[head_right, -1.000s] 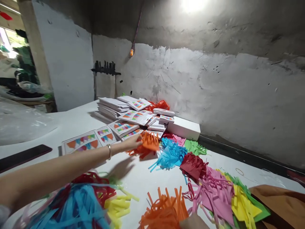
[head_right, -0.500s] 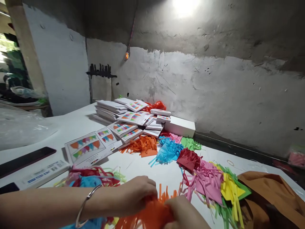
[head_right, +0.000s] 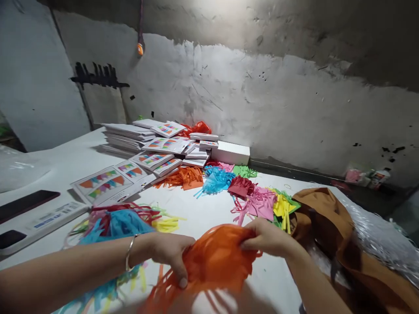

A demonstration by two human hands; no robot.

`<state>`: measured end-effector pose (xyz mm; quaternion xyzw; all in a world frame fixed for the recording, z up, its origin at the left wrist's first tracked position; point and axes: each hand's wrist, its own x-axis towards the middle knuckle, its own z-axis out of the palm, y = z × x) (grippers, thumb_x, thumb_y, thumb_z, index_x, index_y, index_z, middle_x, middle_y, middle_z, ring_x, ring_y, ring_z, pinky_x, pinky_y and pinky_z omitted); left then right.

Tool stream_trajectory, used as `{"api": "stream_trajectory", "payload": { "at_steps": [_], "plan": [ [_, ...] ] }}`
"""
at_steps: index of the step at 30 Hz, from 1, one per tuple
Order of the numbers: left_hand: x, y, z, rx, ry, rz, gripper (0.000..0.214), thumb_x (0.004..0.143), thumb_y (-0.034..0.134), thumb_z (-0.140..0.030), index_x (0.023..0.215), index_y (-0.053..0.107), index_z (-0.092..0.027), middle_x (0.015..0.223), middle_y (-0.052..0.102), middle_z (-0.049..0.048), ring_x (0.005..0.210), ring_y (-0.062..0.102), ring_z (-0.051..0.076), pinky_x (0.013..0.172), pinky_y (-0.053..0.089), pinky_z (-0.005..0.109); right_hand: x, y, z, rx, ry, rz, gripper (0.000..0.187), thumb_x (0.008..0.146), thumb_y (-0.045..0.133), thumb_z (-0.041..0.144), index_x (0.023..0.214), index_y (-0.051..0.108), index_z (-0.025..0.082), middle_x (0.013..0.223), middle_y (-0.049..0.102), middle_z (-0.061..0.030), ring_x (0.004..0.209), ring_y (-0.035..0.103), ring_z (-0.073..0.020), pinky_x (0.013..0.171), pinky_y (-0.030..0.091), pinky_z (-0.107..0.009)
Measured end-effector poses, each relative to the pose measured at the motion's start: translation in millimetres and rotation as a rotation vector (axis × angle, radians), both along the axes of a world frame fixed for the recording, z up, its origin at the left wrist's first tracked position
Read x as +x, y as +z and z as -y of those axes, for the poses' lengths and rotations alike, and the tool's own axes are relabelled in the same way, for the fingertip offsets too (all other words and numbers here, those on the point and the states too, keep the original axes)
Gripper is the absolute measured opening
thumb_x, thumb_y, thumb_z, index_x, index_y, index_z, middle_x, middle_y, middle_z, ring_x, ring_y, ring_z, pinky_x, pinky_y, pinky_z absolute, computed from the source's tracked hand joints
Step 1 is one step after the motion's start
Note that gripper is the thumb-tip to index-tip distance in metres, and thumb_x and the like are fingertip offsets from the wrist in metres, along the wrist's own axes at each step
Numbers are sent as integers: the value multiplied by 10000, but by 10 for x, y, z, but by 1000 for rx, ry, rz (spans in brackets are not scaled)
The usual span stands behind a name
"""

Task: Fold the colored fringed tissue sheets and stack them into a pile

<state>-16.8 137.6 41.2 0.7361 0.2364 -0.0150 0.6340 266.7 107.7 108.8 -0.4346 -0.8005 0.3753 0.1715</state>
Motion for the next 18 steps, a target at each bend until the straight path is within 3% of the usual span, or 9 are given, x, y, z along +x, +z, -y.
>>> {"api": "stream_trajectory", "payload": {
  "at_steps": [2, 4, 6, 8, 11, 14, 16, 18],
  "plan": [
    [42, -20, 98, 118, 58, 0, 471, 637, 791, -578, 870, 694, -180, 755, 701, 0, 695, 675, 216, 670, 600, 329, 225, 21, 82, 150, -79, -4, 245, 853, 546, 233, 826, 784, 181, 653, 718, -18, 539, 663, -164, 490, 514, -236],
    [75, 62, 155, 240, 117, -19, 314, 724, 733, -457, 844, 672, -173, 712, 669, -9, 673, 642, 194, 647, 577, 303, 447, 66, 267, 374, -185, -6, 247, 879, 541, 218, 892, 787, 215, 729, 746, -22, 627, 710, -195, 553, 571, -281],
    [78, 206, 170, 416, 192, -30, 174, 767, 674, -315, 855, 661, -165, 752, 664, 10, 739, 626, 206, 739, 566, 339, 611, 54, 545, 647, -281, -2, 261, 891, 544, 194, 993, 776, 258, 885, 775, -34, 798, 741, -233, 726, 619, -367],
    [25, 338, 178, 597, 285, -19, 139, 809, 592, -205, 918, 662, -155, 894, 676, 66, 903, 610, 251, 947, 496, 452, 654, -107, 863, 900, -321, 11, 315, 903, 537, 157, 1105, 747, 276, 1074, 767, -45, 997, 723, -248, 952, 569, -444],
    [-176, 363, 279, 921, 346, -61, 282, 867, 458, -75, 1029, 675, -153, 1053, 679, 124, 1108, 569, 292, 1144, 237, 600, 473, -678, 1253, 1145, -223, 77, 418, 903, 463, 30, 1185, 709, 217, 1176, 748, -43, 1133, 678, -190, 1124, 435, -386],
    [-400, 171, 593, 1329, 343, -268, 523, 813, 442, 36, 1240, 629, -199, 1232, 677, 116, 1260, 543, 313, 1154, 185, 656, 195, -1401, 1463, 1333, -214, 261, 385, 926, 392, 20, 1123, 710, 107, 1123, 759, -93, 1156, 660, -207, 1187, 331, -398],
    [-432, 43, 910, 1424, 299, -340, 700, 731, 523, 35, 1374, 547, -240, 1428, 583, 117, 1374, 460, 361, 1158, 224, 652, 66, -1749, 1556, 1202, -278, 311, 360, 937, 422, 82, 1159, 701, 129, 1197, 735, -81, 1171, 647, -202, 1184, 319, -373],
    [-306, -21, 1235, 1336, 160, -283, 780, 704, 593, -14, 1440, 497, -255, 1534, 486, 110, 1430, 400, 370, 1190, 275, 569, -10, -1896, 1646, 1064, -333, 342, 350, 924, 500, 146, 1226, 677, 172, 1283, 698, -65, 1172, 641, -212, 1156, 348, -376]
  ]
}}
